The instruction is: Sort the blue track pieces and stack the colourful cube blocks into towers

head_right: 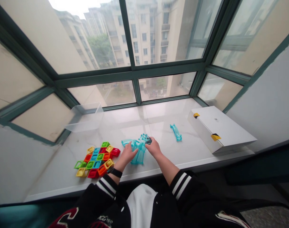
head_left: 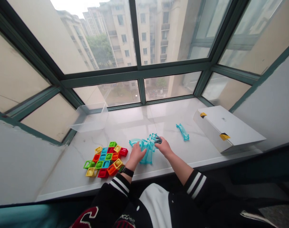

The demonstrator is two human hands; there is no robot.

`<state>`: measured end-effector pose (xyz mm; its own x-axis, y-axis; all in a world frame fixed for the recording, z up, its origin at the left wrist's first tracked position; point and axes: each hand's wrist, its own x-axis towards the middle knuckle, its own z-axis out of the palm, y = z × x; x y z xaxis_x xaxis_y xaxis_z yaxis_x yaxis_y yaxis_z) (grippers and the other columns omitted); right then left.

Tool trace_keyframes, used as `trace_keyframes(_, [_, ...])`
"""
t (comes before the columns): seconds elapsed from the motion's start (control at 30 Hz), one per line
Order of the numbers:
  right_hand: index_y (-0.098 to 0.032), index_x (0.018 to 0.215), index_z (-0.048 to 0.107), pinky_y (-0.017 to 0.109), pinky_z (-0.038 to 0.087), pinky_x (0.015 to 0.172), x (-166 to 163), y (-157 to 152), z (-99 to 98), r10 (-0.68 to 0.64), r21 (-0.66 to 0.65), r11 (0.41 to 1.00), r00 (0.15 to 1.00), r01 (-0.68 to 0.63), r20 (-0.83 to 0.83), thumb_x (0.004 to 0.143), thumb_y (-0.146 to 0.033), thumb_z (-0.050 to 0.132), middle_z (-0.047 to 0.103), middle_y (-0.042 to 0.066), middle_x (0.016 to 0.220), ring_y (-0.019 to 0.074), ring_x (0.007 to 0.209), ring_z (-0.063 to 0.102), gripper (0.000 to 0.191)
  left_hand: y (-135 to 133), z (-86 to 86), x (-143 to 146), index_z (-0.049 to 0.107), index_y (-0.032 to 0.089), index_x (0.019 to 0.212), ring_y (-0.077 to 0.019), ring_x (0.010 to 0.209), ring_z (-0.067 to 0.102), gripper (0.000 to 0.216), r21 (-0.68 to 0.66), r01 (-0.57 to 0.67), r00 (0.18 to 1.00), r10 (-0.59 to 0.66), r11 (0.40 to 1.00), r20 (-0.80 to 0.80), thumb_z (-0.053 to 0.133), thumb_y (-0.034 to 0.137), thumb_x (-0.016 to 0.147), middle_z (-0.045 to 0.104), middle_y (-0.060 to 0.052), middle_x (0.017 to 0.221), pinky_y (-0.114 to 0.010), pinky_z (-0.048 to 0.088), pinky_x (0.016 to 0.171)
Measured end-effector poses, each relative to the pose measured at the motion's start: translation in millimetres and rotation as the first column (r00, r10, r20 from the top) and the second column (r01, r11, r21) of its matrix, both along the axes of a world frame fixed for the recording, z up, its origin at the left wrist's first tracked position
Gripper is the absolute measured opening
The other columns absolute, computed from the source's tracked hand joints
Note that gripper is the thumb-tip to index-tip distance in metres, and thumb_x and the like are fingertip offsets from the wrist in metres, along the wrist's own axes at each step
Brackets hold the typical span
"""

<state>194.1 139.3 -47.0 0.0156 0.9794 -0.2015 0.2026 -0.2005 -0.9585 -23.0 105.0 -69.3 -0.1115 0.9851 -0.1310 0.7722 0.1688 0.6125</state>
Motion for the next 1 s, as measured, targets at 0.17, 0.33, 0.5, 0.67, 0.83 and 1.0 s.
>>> trace_keyframes(0.17, [-0.024,0.119,0.070,0.036,0.058,0.089,-24,-3,0.5,0.109,0.205,0.966,0.968,-0.157,0.226,0.074,-0.021,0.070,0.074,0.002,0.103,0.0198,0.091,0.070,0.045,3,-8.0,-6,0.047,0.011,0.152,-0.0350,0.151,0.043,0.060,0.051,-0.093,0.978,0.081,0.994,0.191,0.051,0.038,0.099,0.048,-0.026,0.157,-0.049,0.032,0.125])
trace_keyframes(0.33, [-0.024,0.134,0.070,0.039,0.057,0.098,-41,2,4.9,0.141,0.287,0.928,0.936,-0.239,0.323,0.081,-0.027,0.074,0.069,0.006,0.107,0.0204,0.091,0.070,0.053,2,-6.7,-13,0.058,0.016,0.142,-0.0294,0.145,0.050,0.051,0.077,-0.129,0.959,0.104,0.989,0.264,0.039,0.045,0.105,0.057,-0.020,0.150,-0.046,0.036,0.123])
trace_keyframes(0.5, [-0.028,0.148,0.060,0.041,0.058,0.098,-48,7,8.1,0.230,0.309,0.897,0.930,-0.317,0.288,0.088,-0.025,0.070,0.073,0.006,0.113,0.0213,0.096,0.071,0.061,-2,-5.0,-15,0.070,0.017,0.122,-0.0316,0.131,0.061,0.046,0.109,-0.135,0.943,0.094,0.985,0.319,0.051,0.053,0.100,0.070,-0.018,0.131,-0.047,0.044,0.115])
trace_keyframes(0.67, [-0.026,0.136,0.070,0.047,0.052,0.111,-45,7,-0.3,0.209,0.401,0.844,0.906,-0.357,0.367,0.086,-0.021,0.070,0.066,0.011,0.126,0.0274,0.119,0.064,0.051,-5,0.0,-16,0.067,0.018,0.126,-0.0315,0.130,0.060,0.050,0.186,-0.206,0.920,0.124,0.961,0.372,0.052,0.056,0.099,0.065,-0.018,0.135,-0.048,0.046,0.113])
trace_keyframes(0.83, [-0.031,0.147,0.064,0.047,0.047,0.117,-39,11,-3.7,0.336,0.437,0.759,0.865,-0.483,0.374,0.081,-0.014,0.067,0.060,0.010,0.137,0.0274,0.131,0.058,0.068,2,12.2,-11,0.070,0.020,0.106,-0.0296,0.111,0.068,0.045,0.209,-0.284,0.830,0.131,0.936,0.542,0.064,0.061,0.091,0.074,-0.013,0.113,-0.047,0.052,0.103])
trace_keyframes(1.0, [-0.027,0.142,0.065,0.041,0.054,0.104,-18,15,-4.3,0.229,0.436,0.837,0.935,-0.331,0.271,0.083,-0.017,0.062,0.068,0.007,0.121,0.0217,0.107,0.068,0.060,18,26.4,-21,0.066,0.019,0.107,-0.0248,0.102,0.073,0.044,0.121,-0.425,0.583,0.169,0.897,0.795,0.062,0.060,0.093,0.077,-0.013,0.111,-0.044,0.057,0.097])
